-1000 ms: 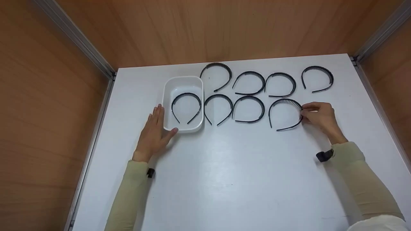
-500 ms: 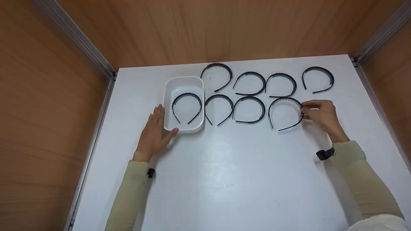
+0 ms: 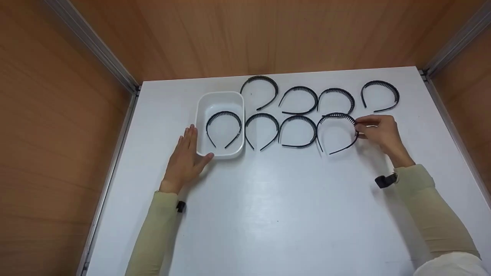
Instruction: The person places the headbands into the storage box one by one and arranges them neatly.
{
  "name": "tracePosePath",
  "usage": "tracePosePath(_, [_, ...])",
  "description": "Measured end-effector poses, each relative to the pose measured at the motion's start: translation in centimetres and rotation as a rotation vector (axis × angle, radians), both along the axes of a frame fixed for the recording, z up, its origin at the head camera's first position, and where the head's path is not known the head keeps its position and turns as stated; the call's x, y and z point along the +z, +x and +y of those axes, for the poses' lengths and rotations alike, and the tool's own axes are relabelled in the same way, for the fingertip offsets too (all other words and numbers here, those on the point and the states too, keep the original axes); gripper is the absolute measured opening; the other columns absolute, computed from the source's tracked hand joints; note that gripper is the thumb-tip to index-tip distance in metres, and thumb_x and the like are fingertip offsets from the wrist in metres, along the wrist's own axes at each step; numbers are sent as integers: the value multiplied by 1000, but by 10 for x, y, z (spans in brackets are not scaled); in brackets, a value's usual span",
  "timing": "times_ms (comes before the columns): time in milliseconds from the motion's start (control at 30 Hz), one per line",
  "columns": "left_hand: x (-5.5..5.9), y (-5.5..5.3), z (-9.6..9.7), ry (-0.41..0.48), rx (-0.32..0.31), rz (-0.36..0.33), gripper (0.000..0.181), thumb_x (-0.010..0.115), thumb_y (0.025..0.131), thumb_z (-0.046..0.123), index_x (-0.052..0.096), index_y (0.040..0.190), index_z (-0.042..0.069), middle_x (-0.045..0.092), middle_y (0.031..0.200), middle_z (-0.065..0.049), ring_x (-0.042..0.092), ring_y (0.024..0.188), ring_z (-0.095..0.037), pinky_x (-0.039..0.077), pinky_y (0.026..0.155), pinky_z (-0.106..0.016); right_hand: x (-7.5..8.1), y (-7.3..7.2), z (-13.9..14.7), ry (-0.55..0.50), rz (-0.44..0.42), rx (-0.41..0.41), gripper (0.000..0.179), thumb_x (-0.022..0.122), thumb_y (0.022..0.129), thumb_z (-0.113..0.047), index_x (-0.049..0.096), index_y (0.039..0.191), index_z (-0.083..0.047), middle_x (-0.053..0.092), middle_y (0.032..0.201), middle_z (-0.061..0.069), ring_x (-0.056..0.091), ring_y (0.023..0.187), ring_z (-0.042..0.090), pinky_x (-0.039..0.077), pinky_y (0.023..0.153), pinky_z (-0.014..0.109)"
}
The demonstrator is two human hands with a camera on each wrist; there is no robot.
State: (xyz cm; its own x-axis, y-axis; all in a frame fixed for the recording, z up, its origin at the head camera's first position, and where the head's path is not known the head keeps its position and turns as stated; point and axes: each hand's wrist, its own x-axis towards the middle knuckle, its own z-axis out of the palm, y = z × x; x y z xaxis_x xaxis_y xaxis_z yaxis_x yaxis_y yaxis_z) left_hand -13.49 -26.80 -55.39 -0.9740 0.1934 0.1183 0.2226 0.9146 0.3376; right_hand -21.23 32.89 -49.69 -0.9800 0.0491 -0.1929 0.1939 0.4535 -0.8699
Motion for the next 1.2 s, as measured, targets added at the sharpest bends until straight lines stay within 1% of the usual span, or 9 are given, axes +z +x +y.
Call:
tracePosePath(100, [0, 0, 0, 0, -4, 2, 103, 50, 104, 69, 11, 171, 2, 10, 180, -14, 8, 168, -29, 10, 138, -44, 3, -1, -4, 4, 18, 8, 32, 72, 100, -5, 71, 129, 10, 71, 94, -12, 74, 83, -2, 66, 82, 26])
tracePosePath(200, [1, 1, 0, 0, 2, -9, 103, 50, 104, 70, 10, 171, 2, 10, 180, -14, 8, 168, -29, 10, 138, -44, 6, -3, -9, -13, 25, 14, 32, 73, 100, -5, 71, 128, 11, 73, 94, -12, 73, 84, -1, 67, 83, 27])
tracePosePath(333, [1, 0, 1, -3, 7, -17, 104, 50, 104, 70, 9, 171, 2, 9, 180, -15, 8, 168, -30, 10, 138, -44, 11, -6, -16, -32, 18, 18, 32, 73, 100, -5, 71, 128, 11, 75, 94, -12, 74, 84, 0, 66, 81, 25])
tracePosePath(533, [1, 0, 0, 5, -9, 8, 103, 52, 104, 68, 11, 171, 1, 11, 180, -16, 9, 168, -31, 10, 138, -45, 16, -10, -27, -29, 6, 31, 31, 71, 101, -5, 71, 129, 9, 74, 100, -6, 74, 85, 2, 66, 83, 25])
tracePosePath(633, [0, -1, -1, 8, -13, 13, 103, 52, 104, 68, 11, 171, 1, 11, 180, -16, 9, 168, -31, 11, 138, -45, 17, -12, -33, -33, 11, 33, 31, 72, 100, -5, 72, 128, 9, 74, 102, -4, 74, 85, 2, 66, 83, 25])
tracePosePath(933, [3, 1, 1, 23, -9, 8, 103, 54, 104, 67, 12, 171, 1, 11, 180, -15, 9, 168, -30, 11, 138, -45, 21, -19, -50, -70, 27, 46, 30, 73, 100, -3, 73, 127, 9, 75, 99, -8, 74, 85, 2, 66, 80, 23])
tracePosePath(1200, [4, 1, 1, 13, -2, -7, 104, 53, 103, 68, 11, 171, 1, 11, 180, -15, 9, 168, -31, 11, 138, -45, 26, -25, -62, -66, 47, 68, 29, 74, 99, -4, 74, 125, 8, 75, 101, -2, 74, 85, 3, 66, 80, 24])
